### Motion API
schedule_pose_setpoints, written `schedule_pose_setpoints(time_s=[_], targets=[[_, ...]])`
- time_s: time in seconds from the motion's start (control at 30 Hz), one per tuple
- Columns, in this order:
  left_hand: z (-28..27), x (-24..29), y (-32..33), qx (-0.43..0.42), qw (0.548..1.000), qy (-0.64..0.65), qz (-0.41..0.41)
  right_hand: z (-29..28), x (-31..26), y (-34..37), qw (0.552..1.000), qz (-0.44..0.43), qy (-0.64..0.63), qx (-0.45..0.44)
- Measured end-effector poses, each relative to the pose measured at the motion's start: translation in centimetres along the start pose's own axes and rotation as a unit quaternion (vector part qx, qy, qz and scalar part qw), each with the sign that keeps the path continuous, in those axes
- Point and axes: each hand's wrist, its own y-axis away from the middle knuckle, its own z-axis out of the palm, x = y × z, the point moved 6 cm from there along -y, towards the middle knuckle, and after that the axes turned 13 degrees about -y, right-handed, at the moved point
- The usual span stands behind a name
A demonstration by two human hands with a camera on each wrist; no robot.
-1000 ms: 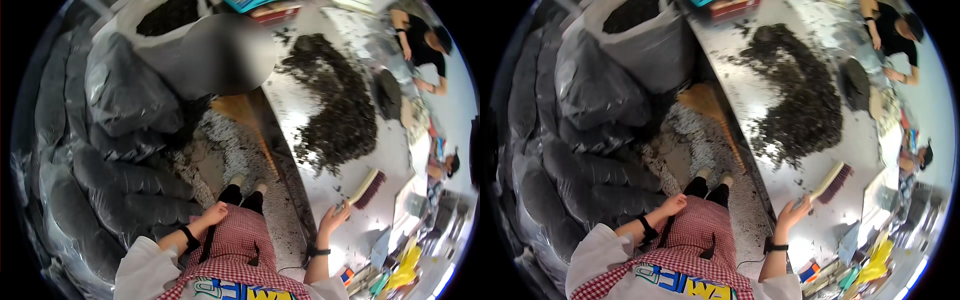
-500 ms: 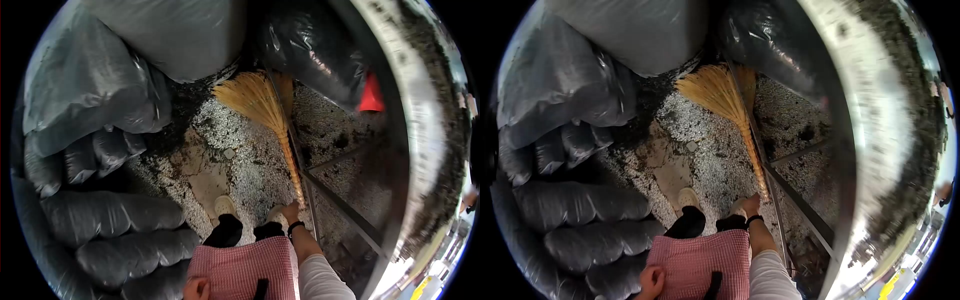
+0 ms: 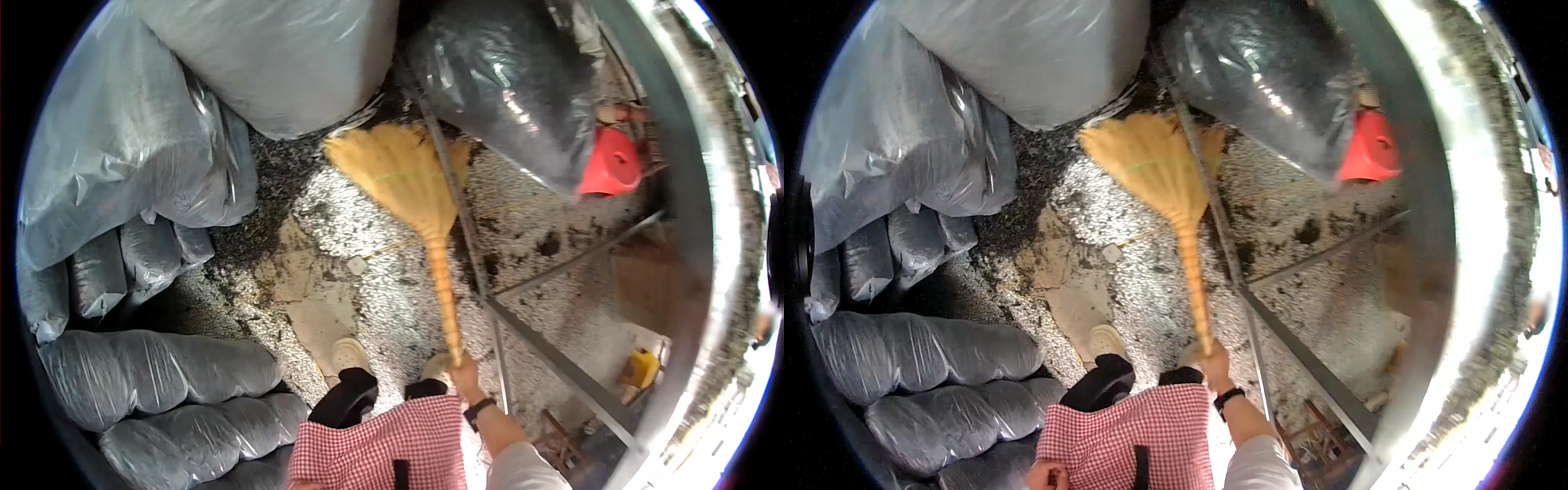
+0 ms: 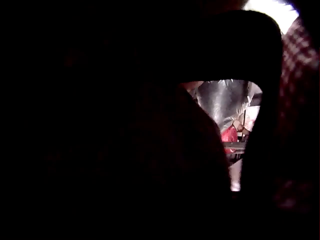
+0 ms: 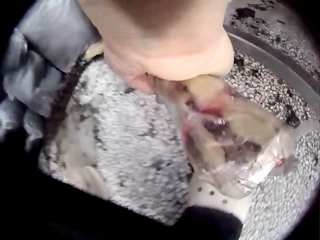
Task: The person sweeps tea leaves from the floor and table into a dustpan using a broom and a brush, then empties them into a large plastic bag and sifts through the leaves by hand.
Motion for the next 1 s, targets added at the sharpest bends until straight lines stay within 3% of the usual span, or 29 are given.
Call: schedule_pose_setpoints(time_s=[0.03, 0.07, 0.13, 0.2, 0.27, 0.3, 0.37, 0.47, 0.53, 0.57, 0.67, 0.7, 0.77, 0.8, 0.83, 0.9, 1.0], targets=[[0.5, 0.1, 0.6, -0.021, 1.0, 0.014, 0.011, -1.8, -3.8, 4.4, 0.999, -0.005, -0.034, -0.012], [0.9, 0.1, 1.3, -0.041, 0.999, 0.027, 0.022, -3.6, -6.1, 7.8, 0.999, 0.015, 0.032, -0.038], [2.0, 0.0, 2.1, -0.023, 0.997, 0.066, 0.029, -6.5, -4.8, 14.6, 0.984, 0.117, -0.018, -0.134], [3.3, -0.5, 2.5, -0.05, 0.995, 0.082, 0.017, -9.7, -11.0, 22.7, 0.935, 0.2, -0.195, -0.22], [4.2, -0.2, 2.9, -0.104, 0.992, 0.075, 0.0, -11.5, -16.0, 29.6, 0.848, 0.277, -0.37, -0.261], [4.2, 0.0, 2.6, -0.12, 0.991, 0.067, -0.006, -12.0, -19.3, 32.3, 0.836, 0.278, -0.394, -0.262], [4.8, -0.1, 2.6, -0.048, 0.993, 0.087, 0.057, -12.4, -24.0, 35.7, 0.827, 0.266, -0.426, -0.253], [2.9, 0.7, 1.9, -0.106, 0.989, 0.106, 0.01, -11.9, -24.0, 36.6, 0.86, 0.217, -0.439, -0.14], [2.4, -0.1, 1.5, -0.096, 0.99, 0.102, 0.002, -9.7, -23.4, 34.0, 0.892, 0.157, -0.421, -0.046], [2.4, -0.7, 1.3, -0.092, 0.991, 0.099, -0.001, -8.5, -23.3, 31.3, 0.914, 0.077, -0.398, 0.015], [3.4, -3.2, 1.5, -0.069, 0.989, 0.13, -0.03, -5.6, -22.9, 18.2, 0.902, -0.001, -0.413, 0.123], [2.5, -2.8, 1.1, -0.062, 0.992, 0.104, -0.023, -5.7, -24.1, 13.2, 0.918, -0.004, -0.349, 0.187], [2.3, -3.2, 0.8, -0.08, 0.993, 0.081, -0.028, -6.7, -22.1, 1.4, 0.872, -0.048, -0.462, 0.157], [2.2, -3.6, 0.8, -0.09, 0.993, 0.068, -0.031, -8.1, -22.8, -3.2, 0.899, -0.048, -0.408, 0.148], [1.6, -3.6, 0.7, -0.073, 0.994, 0.082, -0.029, -9.1, -22.6, -7.7, 0.814, -0.069, -0.528, 0.231], [0.9, -3.7, 0.1, -0.03, 0.993, 0.113, -0.029, -13.4, -21.9, -13.9, 0.829, 0.017, -0.404, 0.385], [1.6, -5.0, 0.2, -0.063, 0.983, 0.139, -0.101, -14.5, -16.5, -19.5, 0.842, 0.107, -0.456, 0.268]])
